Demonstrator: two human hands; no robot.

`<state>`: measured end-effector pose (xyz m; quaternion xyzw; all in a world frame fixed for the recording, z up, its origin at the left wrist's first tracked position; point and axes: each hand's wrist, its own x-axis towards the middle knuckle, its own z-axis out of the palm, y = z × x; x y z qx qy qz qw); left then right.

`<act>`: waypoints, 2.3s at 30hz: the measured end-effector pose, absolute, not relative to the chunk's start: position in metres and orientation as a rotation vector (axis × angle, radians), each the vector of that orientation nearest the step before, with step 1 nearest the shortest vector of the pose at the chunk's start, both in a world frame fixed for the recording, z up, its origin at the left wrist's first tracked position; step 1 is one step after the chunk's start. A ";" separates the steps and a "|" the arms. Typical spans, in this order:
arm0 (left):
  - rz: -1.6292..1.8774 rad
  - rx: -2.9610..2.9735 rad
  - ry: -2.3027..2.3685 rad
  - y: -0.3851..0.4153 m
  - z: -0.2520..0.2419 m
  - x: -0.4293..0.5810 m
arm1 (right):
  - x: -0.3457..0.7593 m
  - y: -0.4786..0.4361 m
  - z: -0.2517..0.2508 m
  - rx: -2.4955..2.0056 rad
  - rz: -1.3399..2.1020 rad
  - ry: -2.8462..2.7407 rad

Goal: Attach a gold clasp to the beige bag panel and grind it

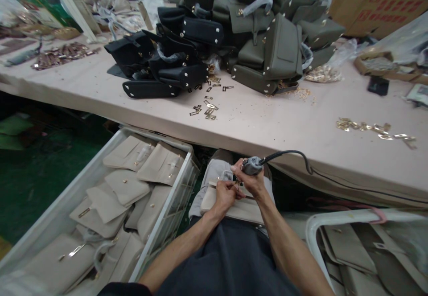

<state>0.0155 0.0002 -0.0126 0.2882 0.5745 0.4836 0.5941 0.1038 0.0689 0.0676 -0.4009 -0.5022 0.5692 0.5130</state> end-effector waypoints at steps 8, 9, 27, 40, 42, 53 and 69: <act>1.082 0.690 1.358 0.003 -0.010 0.017 | 0.122 0.079 0.091 -0.772 1.288 -0.952; 1.074 0.705 1.366 0.003 -0.009 0.018 | 0.124 0.080 0.092 -0.756 1.281 -0.940; 0.735 1.754 1.949 0.001 -0.010 0.031 | 0.155 0.080 0.093 -0.846 1.212 -0.562; 0.427 1.888 2.060 0.001 -0.011 0.037 | 0.141 0.076 0.084 -0.809 1.175 -0.555; 0.399 1.898 2.070 0.001 -0.011 0.037 | 0.140 0.076 0.084 -0.811 1.162 -0.559; 0.339 1.898 2.081 0.000 -0.008 0.038 | 0.133 0.073 0.078 -0.799 1.097 -0.613; 0.462 1.838 1.998 0.000 -0.004 0.033 | 0.120 0.073 0.066 -0.819 1.037 -0.735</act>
